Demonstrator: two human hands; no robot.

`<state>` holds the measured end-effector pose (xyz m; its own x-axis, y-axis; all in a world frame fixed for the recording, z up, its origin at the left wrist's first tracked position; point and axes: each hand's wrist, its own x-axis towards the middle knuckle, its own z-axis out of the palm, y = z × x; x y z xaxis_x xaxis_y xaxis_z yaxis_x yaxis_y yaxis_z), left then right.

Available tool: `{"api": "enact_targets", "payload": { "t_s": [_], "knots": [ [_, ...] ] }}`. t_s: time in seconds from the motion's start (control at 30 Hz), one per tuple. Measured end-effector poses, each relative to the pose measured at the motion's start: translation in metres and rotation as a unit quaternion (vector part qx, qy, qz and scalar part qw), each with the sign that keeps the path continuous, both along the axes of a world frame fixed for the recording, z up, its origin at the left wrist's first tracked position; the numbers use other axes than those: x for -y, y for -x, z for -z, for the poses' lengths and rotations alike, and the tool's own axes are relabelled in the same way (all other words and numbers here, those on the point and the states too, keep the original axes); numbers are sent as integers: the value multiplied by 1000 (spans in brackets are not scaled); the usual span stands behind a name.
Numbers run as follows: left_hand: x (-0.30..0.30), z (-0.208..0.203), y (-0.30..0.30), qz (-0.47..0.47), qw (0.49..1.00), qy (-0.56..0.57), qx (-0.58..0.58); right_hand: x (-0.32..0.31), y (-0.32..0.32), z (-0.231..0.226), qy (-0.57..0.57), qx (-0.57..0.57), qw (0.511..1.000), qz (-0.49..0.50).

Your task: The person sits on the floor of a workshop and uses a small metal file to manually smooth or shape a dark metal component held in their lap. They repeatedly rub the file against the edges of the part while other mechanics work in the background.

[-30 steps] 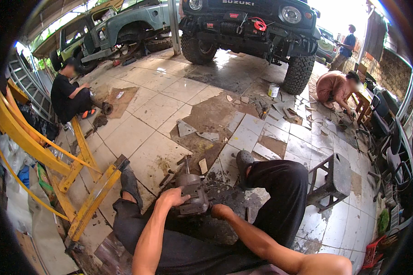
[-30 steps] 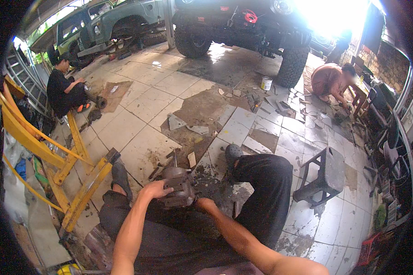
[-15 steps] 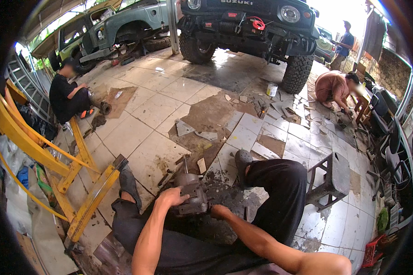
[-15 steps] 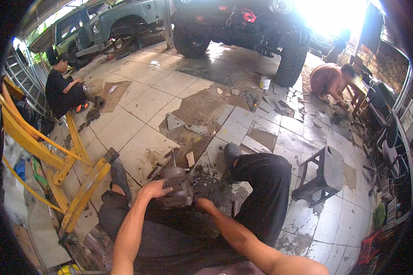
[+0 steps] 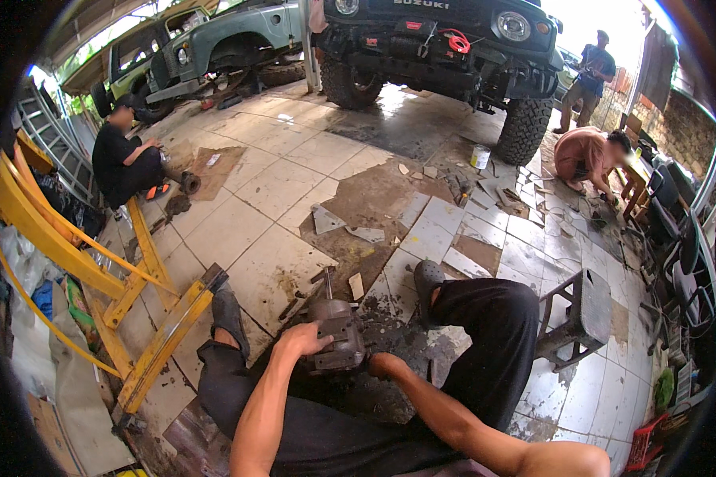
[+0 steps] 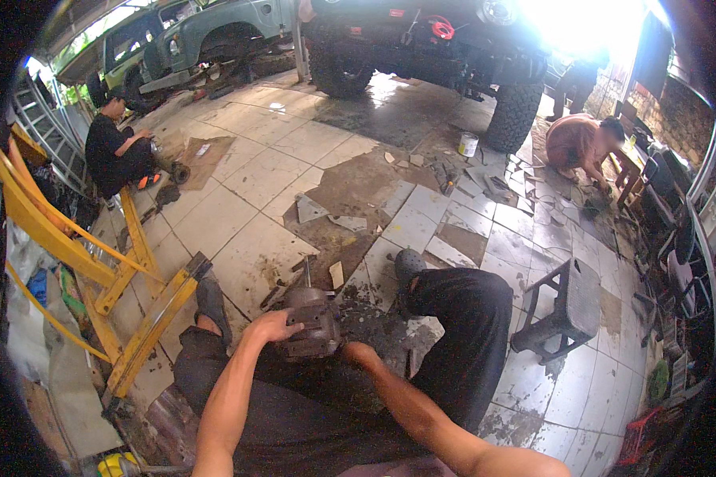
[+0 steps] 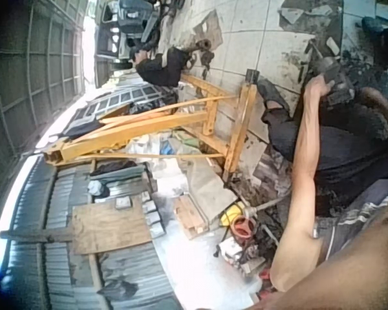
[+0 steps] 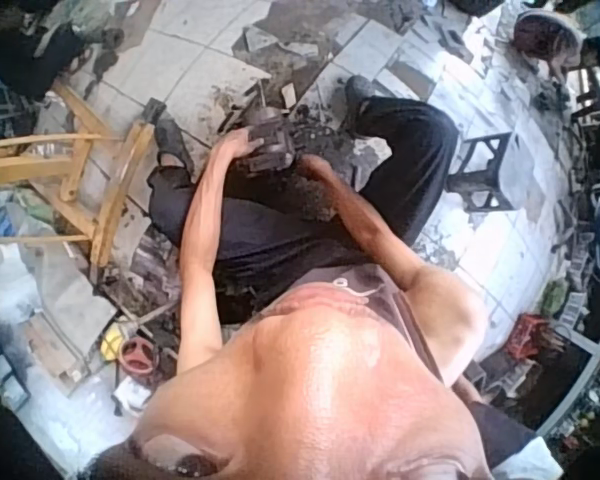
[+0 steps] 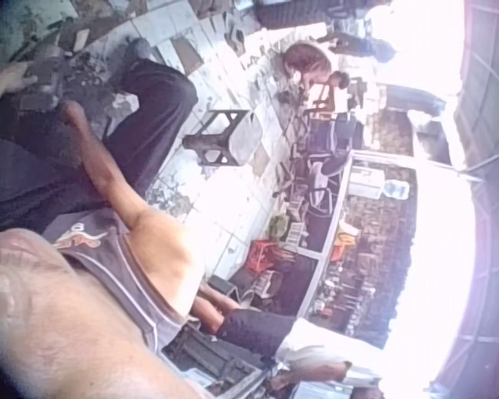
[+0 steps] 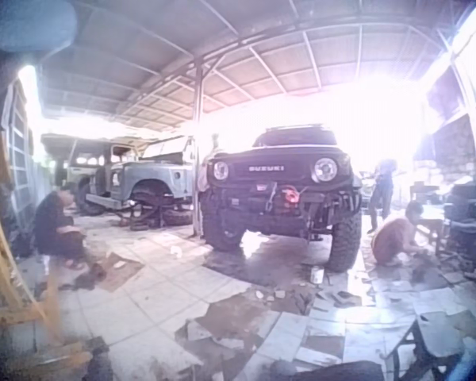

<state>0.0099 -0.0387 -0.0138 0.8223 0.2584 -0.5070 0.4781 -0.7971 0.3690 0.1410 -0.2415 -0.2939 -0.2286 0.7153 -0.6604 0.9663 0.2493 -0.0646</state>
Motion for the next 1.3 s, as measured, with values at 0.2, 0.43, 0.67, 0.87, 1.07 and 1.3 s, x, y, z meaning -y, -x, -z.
{"api": "enact_targets", "payload": {
  "t_s": [0.2,0.43,0.67,0.87,1.07,1.3],
  "knots": [
    [-8,6,11,-12,1000,4,-23,3,34,-53,-21,-169,862,478],
    [0,-2,-3,10,1000,-5,-5,10,17,-45,-65,-131,914,378],
    [-6,5,7,-9,1000,-7,0,0,20,-57,-60,-135,924,352],
    [-2,7,2,-6,1000,8,-10,6,27,-66,20,13,985,173],
    [6,-9,-7,9,1000,7,-1,11,4,-22,-5,-110,943,314],
    [-11,18,10,-8,1000,4,-2,-10,31,-71,92,-151,874,452]
  ]
}}
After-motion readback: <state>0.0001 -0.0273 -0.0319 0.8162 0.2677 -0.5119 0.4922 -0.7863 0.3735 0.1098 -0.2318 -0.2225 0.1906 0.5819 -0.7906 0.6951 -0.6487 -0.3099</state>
